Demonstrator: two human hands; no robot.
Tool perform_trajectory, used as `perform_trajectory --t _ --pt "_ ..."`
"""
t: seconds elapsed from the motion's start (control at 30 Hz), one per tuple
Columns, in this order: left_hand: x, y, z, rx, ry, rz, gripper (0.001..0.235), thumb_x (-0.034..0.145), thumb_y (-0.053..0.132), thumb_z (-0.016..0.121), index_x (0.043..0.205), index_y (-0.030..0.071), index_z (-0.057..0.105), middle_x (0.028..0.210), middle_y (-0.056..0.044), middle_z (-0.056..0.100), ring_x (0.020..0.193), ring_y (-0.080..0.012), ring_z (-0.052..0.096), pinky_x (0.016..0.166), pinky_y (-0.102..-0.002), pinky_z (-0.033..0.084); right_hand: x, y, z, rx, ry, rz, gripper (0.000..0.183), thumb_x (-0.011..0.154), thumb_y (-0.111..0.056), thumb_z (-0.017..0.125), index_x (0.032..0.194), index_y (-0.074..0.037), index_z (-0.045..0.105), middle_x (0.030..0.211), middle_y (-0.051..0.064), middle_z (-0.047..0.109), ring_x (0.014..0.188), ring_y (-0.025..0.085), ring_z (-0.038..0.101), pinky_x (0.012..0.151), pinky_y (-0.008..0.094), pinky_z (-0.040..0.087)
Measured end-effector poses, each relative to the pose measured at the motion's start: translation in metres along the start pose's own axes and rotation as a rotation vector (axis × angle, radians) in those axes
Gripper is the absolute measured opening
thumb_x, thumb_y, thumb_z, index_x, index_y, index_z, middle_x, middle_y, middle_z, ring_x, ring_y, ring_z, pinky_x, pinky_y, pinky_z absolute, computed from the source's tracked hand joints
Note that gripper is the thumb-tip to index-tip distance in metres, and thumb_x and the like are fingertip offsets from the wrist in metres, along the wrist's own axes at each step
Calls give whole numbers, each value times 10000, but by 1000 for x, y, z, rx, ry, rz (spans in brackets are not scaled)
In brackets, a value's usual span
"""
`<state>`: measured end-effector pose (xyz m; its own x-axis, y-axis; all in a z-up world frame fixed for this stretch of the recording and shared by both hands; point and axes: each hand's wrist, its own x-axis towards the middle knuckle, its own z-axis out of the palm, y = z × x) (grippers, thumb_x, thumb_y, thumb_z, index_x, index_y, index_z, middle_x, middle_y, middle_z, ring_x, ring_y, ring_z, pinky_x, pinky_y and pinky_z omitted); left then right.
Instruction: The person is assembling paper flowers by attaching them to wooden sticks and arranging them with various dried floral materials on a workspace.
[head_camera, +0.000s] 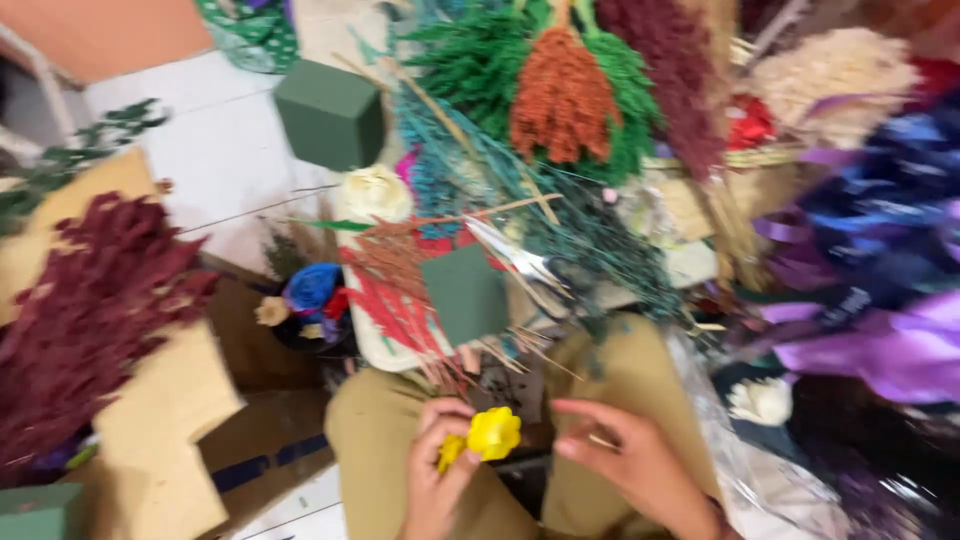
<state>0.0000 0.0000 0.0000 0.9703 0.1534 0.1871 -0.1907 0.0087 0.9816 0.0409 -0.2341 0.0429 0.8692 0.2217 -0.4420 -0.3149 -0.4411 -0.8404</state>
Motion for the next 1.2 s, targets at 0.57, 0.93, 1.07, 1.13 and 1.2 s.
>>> perform_trajectory --t 0.57,0.93,1.07,1.13,1.2 --pt "-36 -13 79 -596 84 -714 327 748 42 672 1070 -14 658 863 -162 690 620 -197 571 489 -286 431 -17 24 -44 492 180 -233 138 927 -185 481 859 -130 589 773 -6 564 646 121 493 602 261 400" --pt "-33 34 91 -273 -25 -569 111 797 111 765 856 64 683 771 12 654 695 -61 518 624 -204 407 -70 -86 -34 1151 88 -958 542 1023 -447 333 600 -111 369 533 -10 255 416 136 168 430 315 191" --pt "-35 38 92 -232 24 -564 126 777 97 786 853 77 688 733 31 640 648 -49 484 584 -199 384 -68 -82 -26 1125 76 -1015 540 1028 -440 355 603 -106 361 548 -3 277 420 131 200 440 310 217" --pt "-35 41 92 -216 23 -552 121 776 87 783 861 78 697 732 33 651 642 -46 486 581 -198 391 -68 -82 -25 1107 85 -1036 545 1031 -444 346 605 -104 358 552 -1 282 424 133 210 439 313 219" --pt "-35 42 93 -197 5 -587 116 775 109 780 856 80 701 709 32 635 618 -53 468 562 -204 384 -69 -83 -27 1100 86 -1063 540 1025 -441 370 601 -107 350 542 -4 259 411 130 197 426 313 204"
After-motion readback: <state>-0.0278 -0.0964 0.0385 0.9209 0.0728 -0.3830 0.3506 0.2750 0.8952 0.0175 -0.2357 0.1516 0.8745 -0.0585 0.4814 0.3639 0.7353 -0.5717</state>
